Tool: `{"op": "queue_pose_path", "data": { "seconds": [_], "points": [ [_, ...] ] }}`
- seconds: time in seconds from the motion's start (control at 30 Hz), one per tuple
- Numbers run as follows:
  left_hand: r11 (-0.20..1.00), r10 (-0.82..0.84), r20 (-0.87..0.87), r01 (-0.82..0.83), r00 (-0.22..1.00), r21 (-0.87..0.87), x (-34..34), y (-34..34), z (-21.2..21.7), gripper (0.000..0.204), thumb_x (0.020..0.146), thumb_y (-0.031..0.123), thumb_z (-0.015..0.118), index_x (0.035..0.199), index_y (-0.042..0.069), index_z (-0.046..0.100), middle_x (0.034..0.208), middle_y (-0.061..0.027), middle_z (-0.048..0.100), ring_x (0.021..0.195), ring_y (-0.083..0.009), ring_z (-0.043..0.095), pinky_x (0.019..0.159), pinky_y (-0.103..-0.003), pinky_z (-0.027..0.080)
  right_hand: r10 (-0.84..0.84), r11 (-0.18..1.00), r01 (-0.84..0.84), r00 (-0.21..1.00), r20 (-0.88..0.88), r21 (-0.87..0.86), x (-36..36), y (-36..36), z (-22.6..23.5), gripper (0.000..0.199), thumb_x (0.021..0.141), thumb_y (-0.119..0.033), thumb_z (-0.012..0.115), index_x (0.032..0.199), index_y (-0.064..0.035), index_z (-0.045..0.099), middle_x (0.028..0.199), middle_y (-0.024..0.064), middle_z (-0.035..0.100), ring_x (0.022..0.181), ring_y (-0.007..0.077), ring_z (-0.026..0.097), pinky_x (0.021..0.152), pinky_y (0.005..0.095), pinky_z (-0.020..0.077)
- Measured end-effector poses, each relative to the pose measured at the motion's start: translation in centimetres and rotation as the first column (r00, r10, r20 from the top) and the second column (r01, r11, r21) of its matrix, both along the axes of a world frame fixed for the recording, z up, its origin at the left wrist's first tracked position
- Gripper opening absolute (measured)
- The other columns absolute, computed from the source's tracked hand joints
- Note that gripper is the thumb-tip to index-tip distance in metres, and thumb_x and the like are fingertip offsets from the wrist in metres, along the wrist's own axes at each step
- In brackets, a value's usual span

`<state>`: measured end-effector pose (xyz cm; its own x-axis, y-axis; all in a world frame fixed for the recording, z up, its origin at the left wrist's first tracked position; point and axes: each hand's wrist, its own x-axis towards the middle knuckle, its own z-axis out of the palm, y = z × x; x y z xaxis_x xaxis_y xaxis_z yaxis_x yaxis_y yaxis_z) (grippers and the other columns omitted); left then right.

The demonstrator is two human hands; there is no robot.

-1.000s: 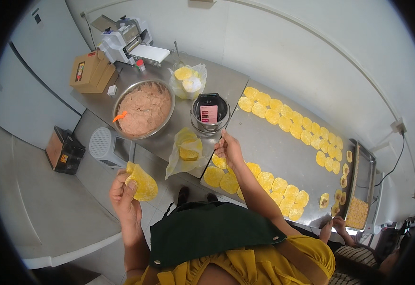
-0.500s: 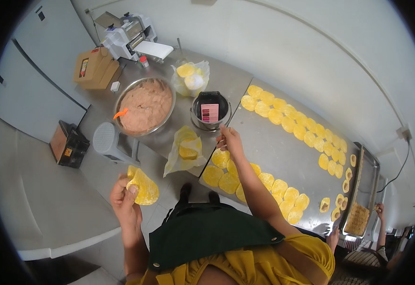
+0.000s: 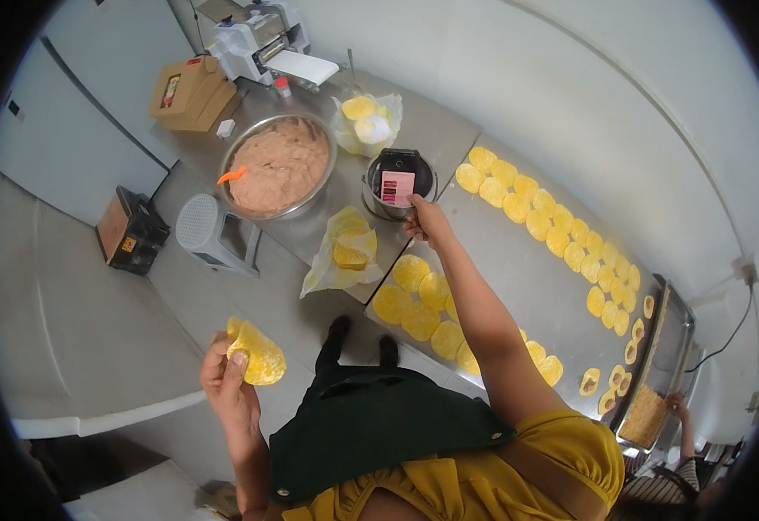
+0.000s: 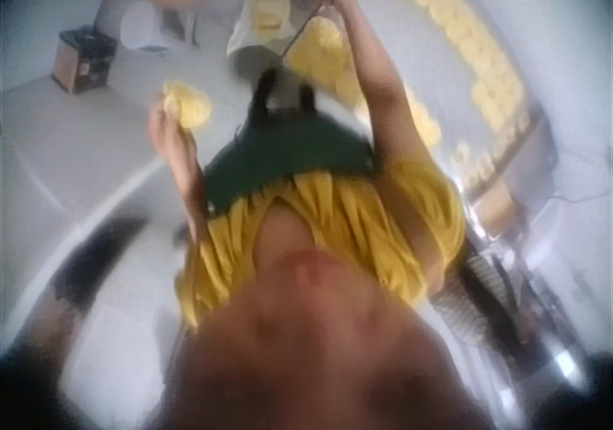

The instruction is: The person places filling onto yellow circular wrappers and folds them into dumplings. They repeatedly pick up wrappers, add filling, and fold the edges, arranging the finished items on a metal table.

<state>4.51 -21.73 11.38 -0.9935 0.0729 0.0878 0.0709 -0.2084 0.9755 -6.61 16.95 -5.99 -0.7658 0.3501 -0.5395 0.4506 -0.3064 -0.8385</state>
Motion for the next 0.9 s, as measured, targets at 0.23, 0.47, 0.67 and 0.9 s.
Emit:
{"op": "queue_pose_path", "data": {
  "seconds": [0.23,0.47,0.67,0.9],
  "points": [
    [0.999,-0.024,-0.059,0.027,0.998,0.037,0.0,-0.3,0.2,0.012,0.082,0.011,0.065,0.085,0.001,0.060,0.087,-0.0025,0.051,0.082,-0.0119,0.049,0.077,-0.024,0.037,0.024,0.992,-0.028,0.999,0.026,0.124,-0.8,1.7,1.0,0.031,0.088,-0.032,0.044,0.072,-0.0071,0.053,0.052,0.0030,0.050,0.037,0.0133,0.042,0.035,0.0298,0.0299],
    [0.998,0.040,-0.058,-0.037,0.998,0.055,-2.8,-3.0,0.0,0.010,0.084,0.012,0.066,0.084,0.003,0.060,0.084,-0.0008,0.050,0.080,-0.0105,0.048,0.075,-0.024,0.036,0.220,0.878,-0.215,0.975,0.037,0.427,-6.2,4.7,9.9,0.032,0.087,-0.032,0.042,0.068,-0.0075,0.050,0.051,0.0027,0.049,0.037,0.0129,0.040,0.035,0.0304,0.0292],
    [0.996,0.082,-0.100,-0.078,0.992,0.040,-10.5,-7.2,-0.6,0.012,0.086,0.014,0.063,0.084,0.004,0.057,0.087,-0.0002,0.049,0.082,-0.0096,0.049,0.076,-0.023,0.039,0.339,0.853,-0.267,0.937,-0.087,0.448,-17.8,0.8,18.3,0.032,0.085,-0.032,0.045,0.064,-0.0086,0.048,0.050,0.0032,0.049,0.037,0.0126,0.040,0.034,0.0304,0.0276],
    [0.985,0.142,-0.056,-0.136,0.988,0.105,-21.1,-13.0,-1.9,0.006,0.085,0.007,0.062,0.084,0.003,0.058,0.085,-0.0003,0.050,0.081,-0.0093,0.047,0.076,-0.024,0.037,0.304,0.881,-0.263,0.952,-0.045,0.394,-35.7,-6.4,15.8,0.030,0.085,-0.031,0.048,0.063,-0.0097,0.051,0.050,0.0026,0.046,0.036,0.0135,0.038,0.033,0.0302,0.0242]
  ]
}}
